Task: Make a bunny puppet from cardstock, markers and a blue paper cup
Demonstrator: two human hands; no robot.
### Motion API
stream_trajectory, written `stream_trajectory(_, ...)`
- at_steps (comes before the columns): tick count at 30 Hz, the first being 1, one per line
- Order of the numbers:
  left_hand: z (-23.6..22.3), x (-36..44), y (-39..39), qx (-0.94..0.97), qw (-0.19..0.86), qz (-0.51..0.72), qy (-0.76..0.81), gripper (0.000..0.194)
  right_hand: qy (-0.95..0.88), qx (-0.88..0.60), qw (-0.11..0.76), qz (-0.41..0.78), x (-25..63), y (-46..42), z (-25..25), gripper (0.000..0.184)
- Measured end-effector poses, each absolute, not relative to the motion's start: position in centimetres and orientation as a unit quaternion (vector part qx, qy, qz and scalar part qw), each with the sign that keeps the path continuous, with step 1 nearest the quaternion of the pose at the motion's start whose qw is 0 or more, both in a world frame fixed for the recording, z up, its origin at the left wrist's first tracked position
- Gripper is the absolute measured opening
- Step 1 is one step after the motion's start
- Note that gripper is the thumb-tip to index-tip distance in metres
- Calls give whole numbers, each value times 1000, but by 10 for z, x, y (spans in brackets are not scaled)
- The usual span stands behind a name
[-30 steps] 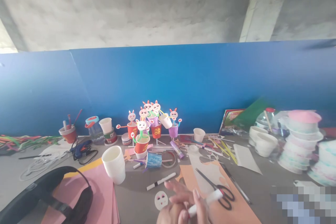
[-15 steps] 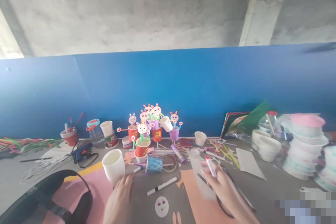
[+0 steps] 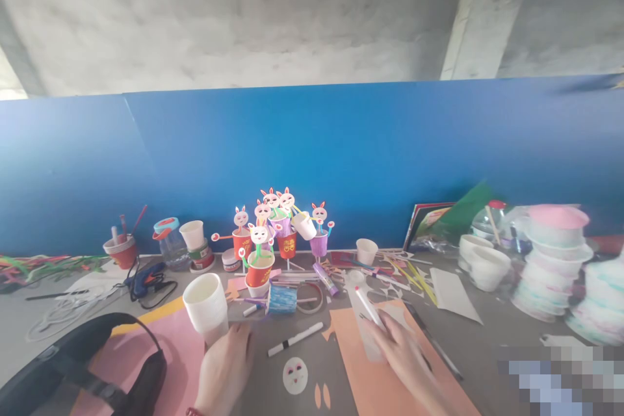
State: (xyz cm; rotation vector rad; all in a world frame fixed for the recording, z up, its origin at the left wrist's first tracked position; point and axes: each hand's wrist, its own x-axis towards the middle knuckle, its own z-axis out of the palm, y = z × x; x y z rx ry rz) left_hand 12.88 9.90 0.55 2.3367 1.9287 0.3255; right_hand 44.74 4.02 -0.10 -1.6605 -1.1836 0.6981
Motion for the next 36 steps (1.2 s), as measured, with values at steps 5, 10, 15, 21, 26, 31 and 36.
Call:
stream_trajectory(5,14,162,68,815,190,243,491,28,-500,-616,475,380,404,31,2,58)
stream_trajectory(10,-2,202,58,812,370,260,369,23,-511,-476,523,489,360,28,4,48)
stream_trajectory(15,-7,207,62,830,343,296,326,24,-485,-430,533,544,354,33,5,48)
stream_trajectory(21,-8,211,59,835,383,296,263,40,-494,-440,507,553,357,31,6,50)
stream_trajectory(26,-17,188,70,831,210,316,407,42,-547,-523,484,440,376,34,8,49)
stream_trajectory(31,-9,135,99,758,51,326,562,28,-594,-613,404,327,409,38,11,43)
stream_trajectory(36,-16,121,121,760,-8,77,645,51,-598,-629,376,324,417,38,7,39)
